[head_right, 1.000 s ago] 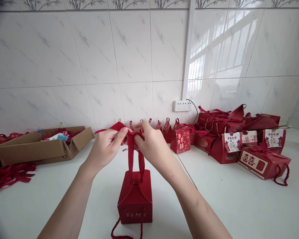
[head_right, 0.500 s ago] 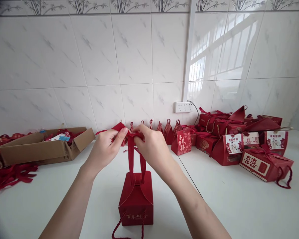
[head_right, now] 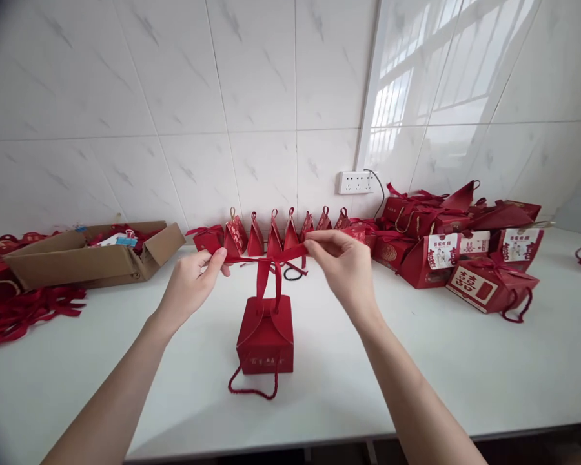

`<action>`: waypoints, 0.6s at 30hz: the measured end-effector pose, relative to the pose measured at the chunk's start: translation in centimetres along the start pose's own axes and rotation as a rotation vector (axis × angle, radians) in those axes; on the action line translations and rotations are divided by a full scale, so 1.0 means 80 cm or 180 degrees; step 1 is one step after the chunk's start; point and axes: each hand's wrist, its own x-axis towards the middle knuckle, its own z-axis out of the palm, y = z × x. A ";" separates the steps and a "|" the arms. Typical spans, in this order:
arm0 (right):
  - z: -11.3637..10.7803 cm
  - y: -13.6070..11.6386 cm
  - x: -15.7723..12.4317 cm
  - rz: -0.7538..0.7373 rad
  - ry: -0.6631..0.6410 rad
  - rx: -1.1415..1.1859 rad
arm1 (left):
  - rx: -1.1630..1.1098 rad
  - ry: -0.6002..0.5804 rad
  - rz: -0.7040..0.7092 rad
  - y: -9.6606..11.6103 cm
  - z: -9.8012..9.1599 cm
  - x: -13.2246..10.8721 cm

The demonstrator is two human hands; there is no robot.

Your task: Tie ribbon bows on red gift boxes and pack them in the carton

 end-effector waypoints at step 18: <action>-0.026 0.077 -0.051 0.1267 -0.2063 -0.0181 | -0.0544 -0.1733 -0.0607 -0.070 0.008 -0.061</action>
